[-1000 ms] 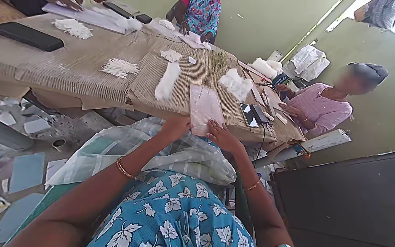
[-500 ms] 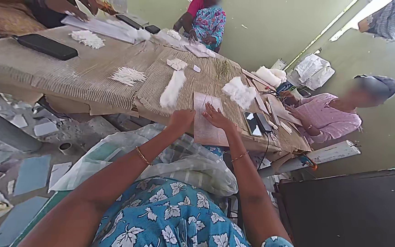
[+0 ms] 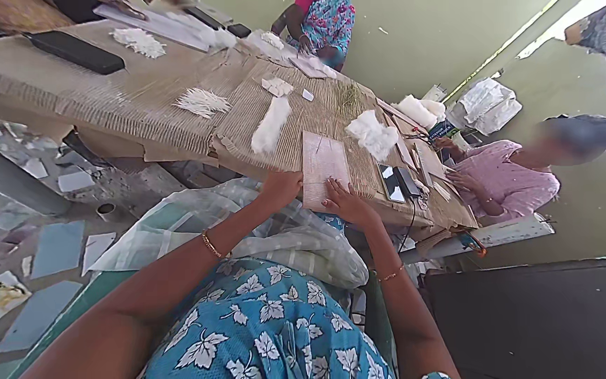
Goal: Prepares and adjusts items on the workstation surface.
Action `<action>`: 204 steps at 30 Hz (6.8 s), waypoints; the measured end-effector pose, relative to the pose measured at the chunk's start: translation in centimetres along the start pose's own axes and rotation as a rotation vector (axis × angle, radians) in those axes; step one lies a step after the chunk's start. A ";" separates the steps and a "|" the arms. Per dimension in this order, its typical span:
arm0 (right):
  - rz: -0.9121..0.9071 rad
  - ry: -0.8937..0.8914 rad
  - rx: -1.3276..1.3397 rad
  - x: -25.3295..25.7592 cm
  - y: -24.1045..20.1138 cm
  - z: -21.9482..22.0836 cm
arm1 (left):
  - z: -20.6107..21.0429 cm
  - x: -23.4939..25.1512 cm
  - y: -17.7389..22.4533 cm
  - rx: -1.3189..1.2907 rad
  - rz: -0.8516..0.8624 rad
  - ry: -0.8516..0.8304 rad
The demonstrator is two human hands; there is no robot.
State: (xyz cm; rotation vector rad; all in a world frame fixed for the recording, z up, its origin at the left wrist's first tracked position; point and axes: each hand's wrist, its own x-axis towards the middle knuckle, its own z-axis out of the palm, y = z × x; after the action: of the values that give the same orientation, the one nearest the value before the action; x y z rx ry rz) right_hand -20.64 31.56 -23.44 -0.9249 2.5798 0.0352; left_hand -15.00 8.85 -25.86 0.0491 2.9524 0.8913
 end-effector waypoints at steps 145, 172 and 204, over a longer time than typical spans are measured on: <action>-0.163 0.922 0.586 2.4 3.2 1.1 | 1.9 -0.1 -3.5 0.046 0.081 0.238; -0.083 0.127 0.125 -0.3 1.2 -1.1 | -0.9 -1.9 1.1 0.070 -0.017 0.035; 0.044 0.177 0.152 5.2 0.7 -2.6 | -1.1 2.1 2.0 0.252 0.004 0.031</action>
State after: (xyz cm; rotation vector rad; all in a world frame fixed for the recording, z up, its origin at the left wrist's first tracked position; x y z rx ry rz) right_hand -25.62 28.56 -23.08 -0.8492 2.7189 -0.2378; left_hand -17.17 10.05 -23.94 0.0528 3.0755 0.5200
